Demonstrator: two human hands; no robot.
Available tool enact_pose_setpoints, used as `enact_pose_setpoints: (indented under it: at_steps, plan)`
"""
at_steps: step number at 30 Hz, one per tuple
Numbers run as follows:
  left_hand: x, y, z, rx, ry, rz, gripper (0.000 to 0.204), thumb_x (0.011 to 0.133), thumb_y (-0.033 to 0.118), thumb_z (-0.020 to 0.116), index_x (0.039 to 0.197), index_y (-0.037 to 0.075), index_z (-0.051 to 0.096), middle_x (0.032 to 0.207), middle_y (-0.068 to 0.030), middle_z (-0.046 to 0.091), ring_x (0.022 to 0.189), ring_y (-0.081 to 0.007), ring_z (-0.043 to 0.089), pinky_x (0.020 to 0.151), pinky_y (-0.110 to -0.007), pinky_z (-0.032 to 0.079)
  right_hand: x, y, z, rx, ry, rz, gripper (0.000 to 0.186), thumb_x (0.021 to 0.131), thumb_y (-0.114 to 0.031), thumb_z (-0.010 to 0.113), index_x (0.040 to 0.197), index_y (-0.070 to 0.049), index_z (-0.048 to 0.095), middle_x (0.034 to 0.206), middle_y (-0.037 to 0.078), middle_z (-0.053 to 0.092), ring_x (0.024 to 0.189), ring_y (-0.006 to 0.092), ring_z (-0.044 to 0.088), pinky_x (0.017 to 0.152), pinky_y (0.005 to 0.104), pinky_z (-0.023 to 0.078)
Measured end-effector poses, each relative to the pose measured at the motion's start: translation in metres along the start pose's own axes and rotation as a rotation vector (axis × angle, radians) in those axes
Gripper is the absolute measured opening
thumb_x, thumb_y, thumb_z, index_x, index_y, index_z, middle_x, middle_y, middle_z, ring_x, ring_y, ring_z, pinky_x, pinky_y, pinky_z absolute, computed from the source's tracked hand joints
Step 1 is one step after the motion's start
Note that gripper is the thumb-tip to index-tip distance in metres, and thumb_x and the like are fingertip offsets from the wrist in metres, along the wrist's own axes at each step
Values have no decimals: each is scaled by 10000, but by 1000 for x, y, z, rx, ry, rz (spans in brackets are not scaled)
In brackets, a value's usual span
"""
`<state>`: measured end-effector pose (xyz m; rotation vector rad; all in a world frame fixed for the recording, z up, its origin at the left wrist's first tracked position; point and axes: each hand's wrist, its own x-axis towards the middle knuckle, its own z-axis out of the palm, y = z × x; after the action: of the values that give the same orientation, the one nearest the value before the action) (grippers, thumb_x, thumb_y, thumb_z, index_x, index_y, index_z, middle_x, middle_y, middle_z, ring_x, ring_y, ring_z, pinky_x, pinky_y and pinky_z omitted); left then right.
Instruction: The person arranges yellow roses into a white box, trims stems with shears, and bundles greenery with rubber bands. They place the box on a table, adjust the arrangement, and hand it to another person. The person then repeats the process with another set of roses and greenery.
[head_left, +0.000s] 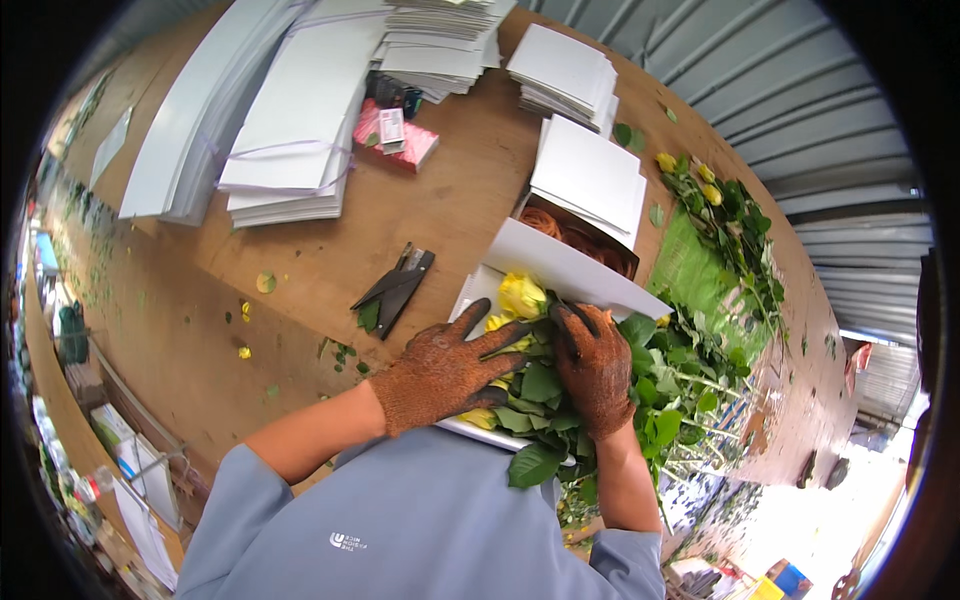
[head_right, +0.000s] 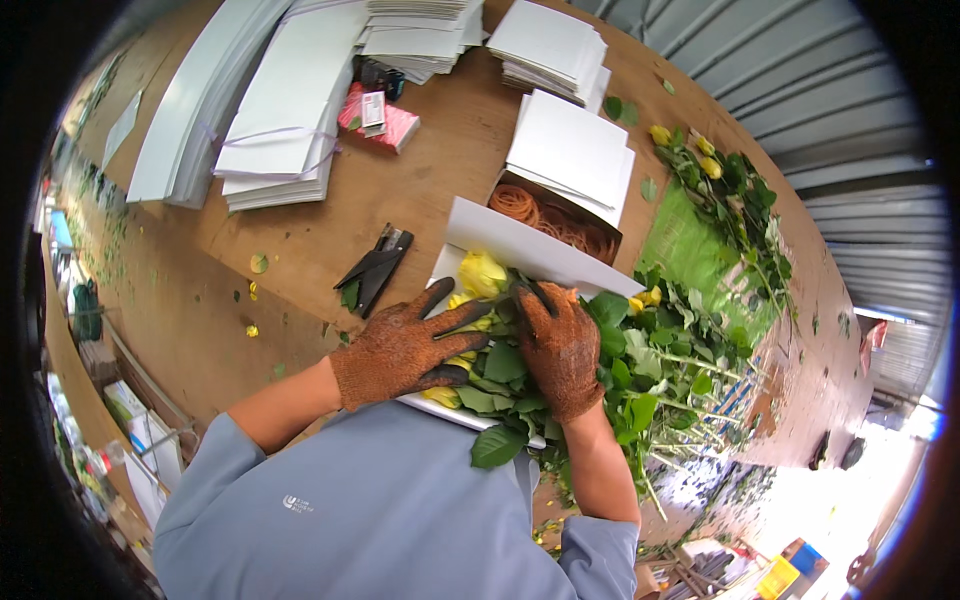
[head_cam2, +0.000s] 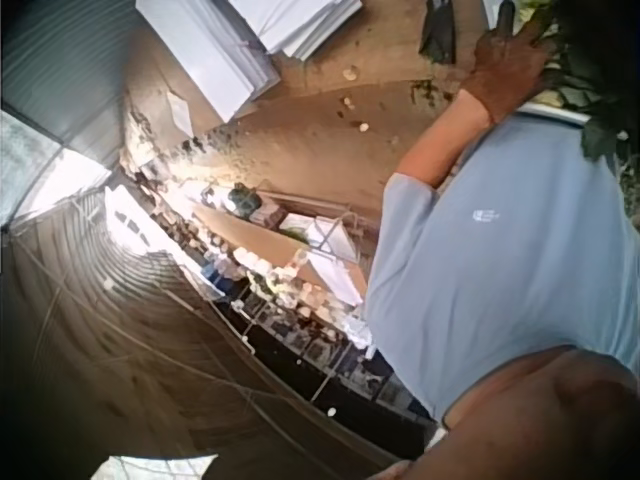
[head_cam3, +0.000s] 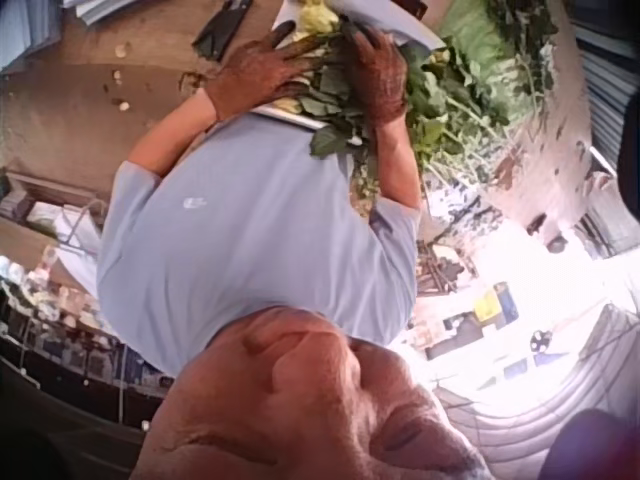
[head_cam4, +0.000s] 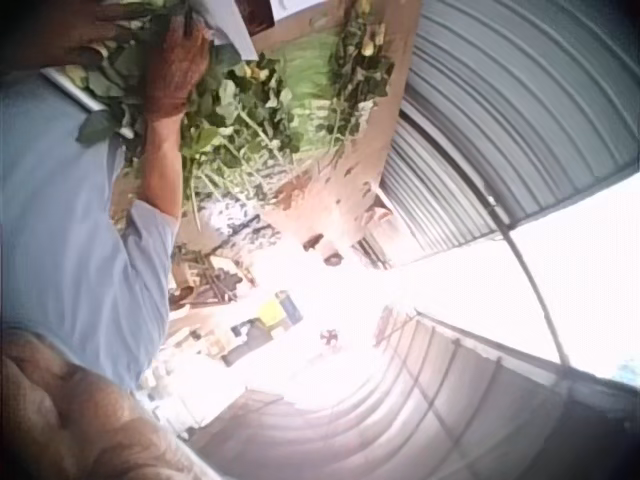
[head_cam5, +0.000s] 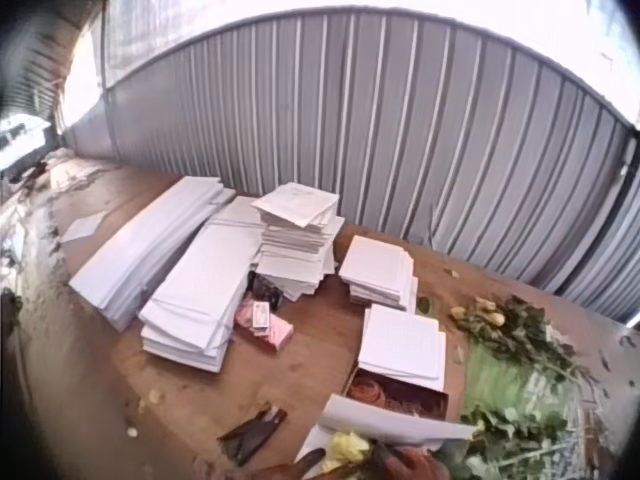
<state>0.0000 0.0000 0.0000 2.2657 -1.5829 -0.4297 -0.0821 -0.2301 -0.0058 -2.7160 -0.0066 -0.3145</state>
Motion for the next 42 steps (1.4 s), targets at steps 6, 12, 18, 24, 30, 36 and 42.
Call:
enact_pose_setpoints:
  at_steps: [6, 12, 18, 24, 30, 36, 42]
  plan:
    - [-1, -3, -1, -23, 16, 7, 539, 847, 457, 718, 1328, 236, 618, 1595, -52, 354, 1422, -450, 357, 943, -478, 552, 1, -5, 7, -101, 23, -12, 359, 799, -33, 703, 1152, -91, 688, 1133, 162, 667, 1043, 383, 646, 968, 494, 511]
    - [6, -9, -9, -41, 2, 8, 569, 814, 500, 729, 1325, 271, 631, 1617, -127, 283, 1432, -482, 316, 1013, -503, 503, 3, -10, 2, -169, -54, -6, 368, 806, -50, 699, 1171, -98, 681, 1175, 157, 656, 1067, 378, 639, 965, 475, 513]
    - [11, -8, -16, -18, 0, 12, 559, 818, 527, 720, 1312, 280, 632, 1589, -131, 328, 1411, -490, 335, 1024, -537, 476, 30, -30, -64, -171, -368, 19, 488, 844, -145, 726, 1315, -92, 609, 1276, 159, 620, 1132, 374, 625, 982, 447, 508]
    - [9, -9, -11, -27, 12, 21, 562, 822, 552, 712, 1317, 299, 627, 1596, -130, 326, 1410, -494, 333, 1077, -582, 390, 136, 93, -83, 35, -10, -57, 548, 887, -143, 726, 1390, -27, 540, 1265, 212, 645, 1170, 310, 643, 980, 404, 517]
    - [10, -13, -8, -11, -9, 6, 593, 821, 586, 698, 1342, 320, 605, 1619, -117, 305, 1434, -493, 297, 1126, -600, 313, 173, 215, 9, 115, -386, 302, 1048, 801, -588, 740, 1557, -25, 280, 1562, 302, 314, 1424, 433, 383, 1168, 465, 343]
    - [9, -14, -6, -55, 7, 18, 575, 837, 577, 694, 1343, 318, 605, 1618, -128, 301, 1434, -491, 297, 1134, -602, 304, 136, 258, 41, 207, -94, 686, 1177, 743, -648, 764, 1539, 62, 264, 1434, 326, 490, 1362, 417, 477, 1127, 456, 399]
    - [7, -16, -1, -67, 18, 38, 570, 839, 571, 699, 1335, 304, 613, 1616, -136, 295, 1428, -495, 303, 1136, -600, 307, 119, 236, -26, 652, -87, 835, 503, 884, -269, 765, 1229, 62, 608, 999, 131, 704, 696, 191, 691, 565, 289, 583]
